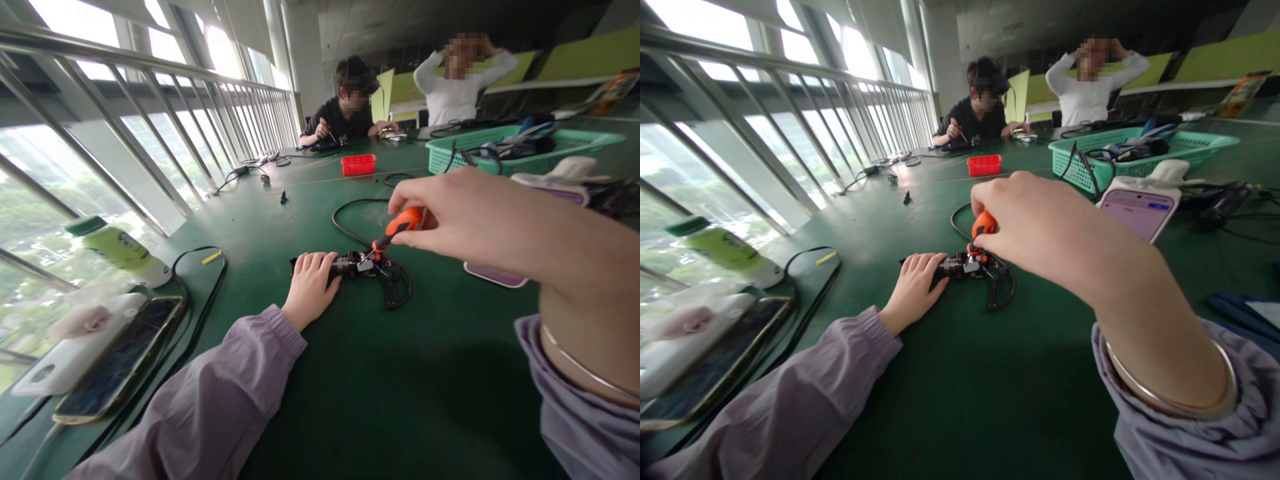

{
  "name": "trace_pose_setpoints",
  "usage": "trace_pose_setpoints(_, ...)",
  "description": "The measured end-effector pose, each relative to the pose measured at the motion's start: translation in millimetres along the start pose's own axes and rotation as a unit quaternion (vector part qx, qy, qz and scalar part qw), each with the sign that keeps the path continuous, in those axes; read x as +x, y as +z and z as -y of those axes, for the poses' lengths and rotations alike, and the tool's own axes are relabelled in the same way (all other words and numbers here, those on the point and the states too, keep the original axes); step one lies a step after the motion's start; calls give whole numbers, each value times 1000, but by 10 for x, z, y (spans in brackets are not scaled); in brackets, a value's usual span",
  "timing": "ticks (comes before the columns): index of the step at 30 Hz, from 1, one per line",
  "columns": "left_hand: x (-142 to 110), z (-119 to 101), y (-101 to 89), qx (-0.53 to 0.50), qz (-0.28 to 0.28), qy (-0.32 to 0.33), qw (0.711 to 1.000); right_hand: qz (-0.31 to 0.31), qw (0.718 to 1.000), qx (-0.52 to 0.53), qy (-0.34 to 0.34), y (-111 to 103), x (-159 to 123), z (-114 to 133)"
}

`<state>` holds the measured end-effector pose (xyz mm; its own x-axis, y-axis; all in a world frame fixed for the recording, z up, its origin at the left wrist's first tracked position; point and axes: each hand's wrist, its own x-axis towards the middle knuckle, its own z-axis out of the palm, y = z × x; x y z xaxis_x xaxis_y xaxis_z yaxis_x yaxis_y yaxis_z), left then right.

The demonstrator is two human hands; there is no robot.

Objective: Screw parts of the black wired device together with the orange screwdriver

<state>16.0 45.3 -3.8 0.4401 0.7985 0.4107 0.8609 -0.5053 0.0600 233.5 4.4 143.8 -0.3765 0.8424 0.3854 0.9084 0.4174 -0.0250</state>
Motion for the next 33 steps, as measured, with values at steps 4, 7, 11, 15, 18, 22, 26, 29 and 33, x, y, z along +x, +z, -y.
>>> trace_pose_setpoints(4,1,-2,-4,5,0,1,1000,35,997,-19,72,-44,-8,117)
trace_pose_setpoints(7,3,-1,-2,3,-3,3,1000,21,996,-20,85,-52,-12,172)
trace_pose_setpoints(11,6,-1,-2,-1,-1,1,1000,-3,999,-24,32,-23,-31,189)
trace_pose_setpoints(15,10,-5,-6,0,-2,0,1000,-5,999,-40,35,6,-44,217)
trace_pose_setpoints(18,11,-7,-4,5,-1,-1,1000,2,998,-49,43,14,-45,216)
trace_pose_setpoints(22,10,-9,-1,13,4,-1,1000,12,999,-36,25,7,-67,174)
trace_pose_setpoints(26,11,-10,-5,12,3,-1,1000,13,1000,-28,4,-10,-84,154)
trace_pose_setpoints(29,10,-6,-9,11,3,0,1000,35,998,-41,25,-14,-72,155)
trace_pose_setpoints(33,10,0,-9,11,8,-3,1000,74,995,-55,31,-4,-56,118)
